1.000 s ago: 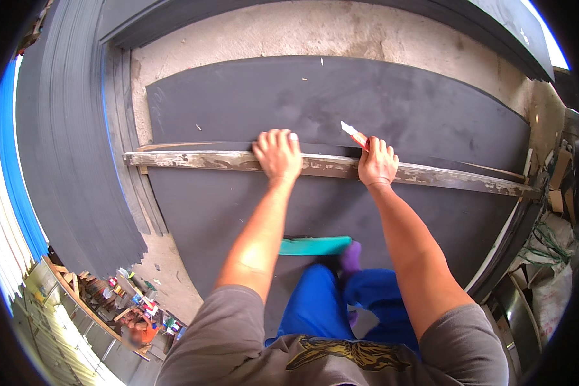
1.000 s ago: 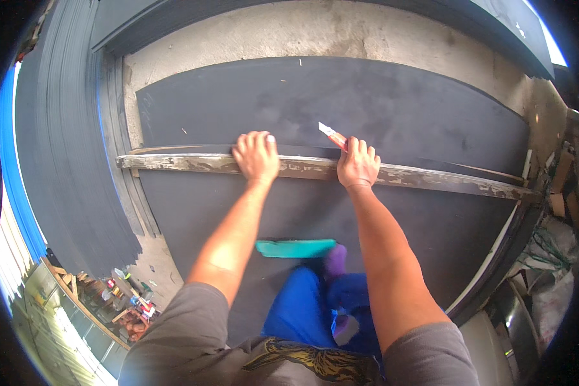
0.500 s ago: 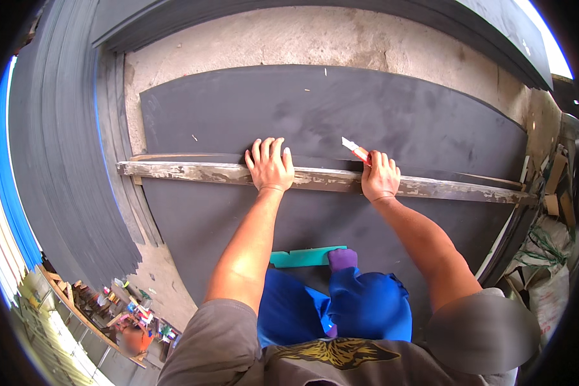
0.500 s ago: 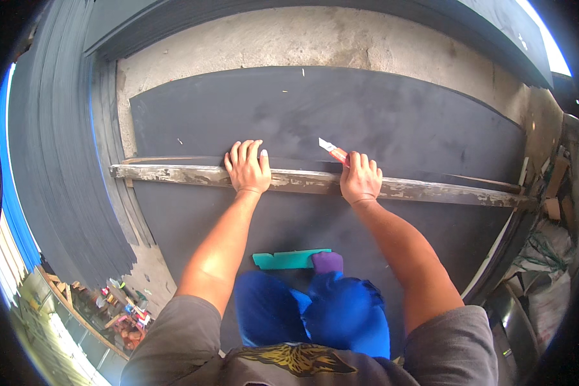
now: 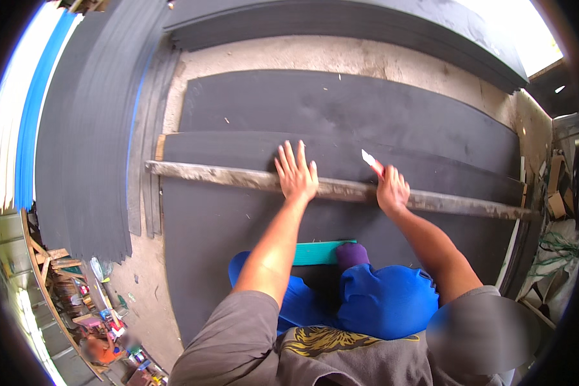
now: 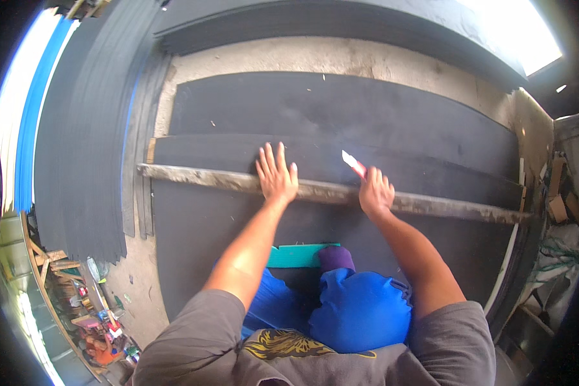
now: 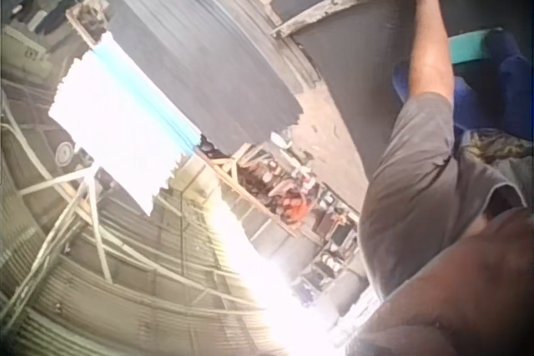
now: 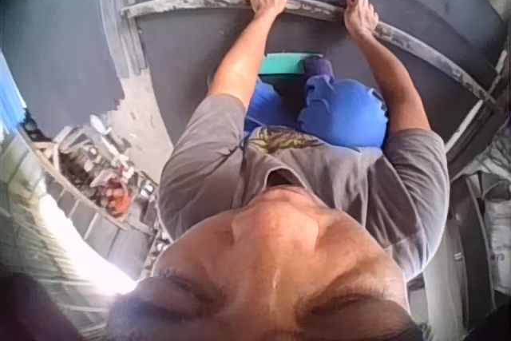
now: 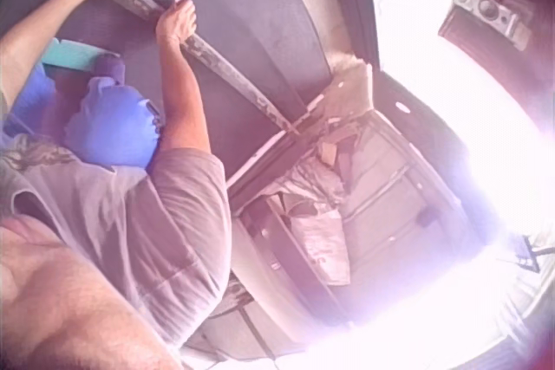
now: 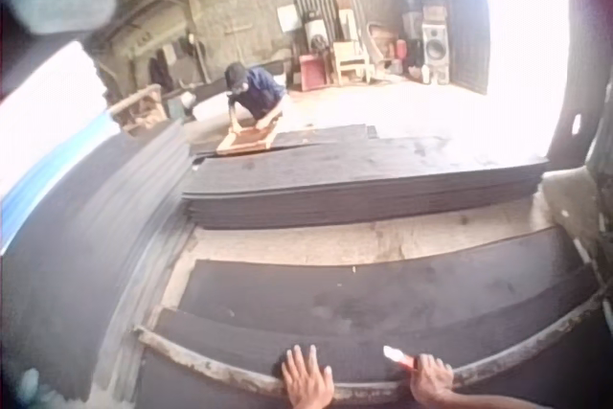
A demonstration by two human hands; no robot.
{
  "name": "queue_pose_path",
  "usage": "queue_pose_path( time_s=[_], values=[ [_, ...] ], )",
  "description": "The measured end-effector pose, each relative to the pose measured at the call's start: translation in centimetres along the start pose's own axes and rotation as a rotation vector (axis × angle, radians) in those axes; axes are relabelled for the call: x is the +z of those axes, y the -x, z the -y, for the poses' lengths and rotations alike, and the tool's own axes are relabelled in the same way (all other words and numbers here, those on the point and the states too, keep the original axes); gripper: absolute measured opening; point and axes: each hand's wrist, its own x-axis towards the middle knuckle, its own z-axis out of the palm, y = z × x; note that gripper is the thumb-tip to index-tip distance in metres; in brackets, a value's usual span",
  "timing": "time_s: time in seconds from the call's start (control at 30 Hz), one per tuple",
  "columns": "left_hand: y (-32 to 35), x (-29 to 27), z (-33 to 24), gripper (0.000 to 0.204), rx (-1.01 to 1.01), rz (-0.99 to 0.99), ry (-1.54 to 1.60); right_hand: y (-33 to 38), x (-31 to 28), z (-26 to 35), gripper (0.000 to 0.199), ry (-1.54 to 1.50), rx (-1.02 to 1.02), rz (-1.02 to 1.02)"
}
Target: The person sits on the floor and uses a utility knife and a wooden straightedge to cut a large black sheet into smaller rectangular pieces. They repeatedly measure, align, and cut the material, stacking the finished pieces to the side.
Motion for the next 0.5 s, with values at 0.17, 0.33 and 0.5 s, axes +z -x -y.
queue_pose_path(
  time_s=[0.17,0.33,0.5],
  values=[
    [11.3,0.4,1.0,0.078,-0.052,0.140,-0.016,8.0,0.6,-1.7,0.026,-0.115,-0.089,0.264],
    [13.0,-0.1,2.5,0.083,-0.066,0.218,0.137,5.0,-2.0,1.0,0.024,-0.131,-0.321,0.190],
    [9.1,-1.6,11.1,0.077,-0.400,0.022,0.160,-1.9,-5.8,9.6,0.026,-0.163,-0.558,0.225]
  ],
)
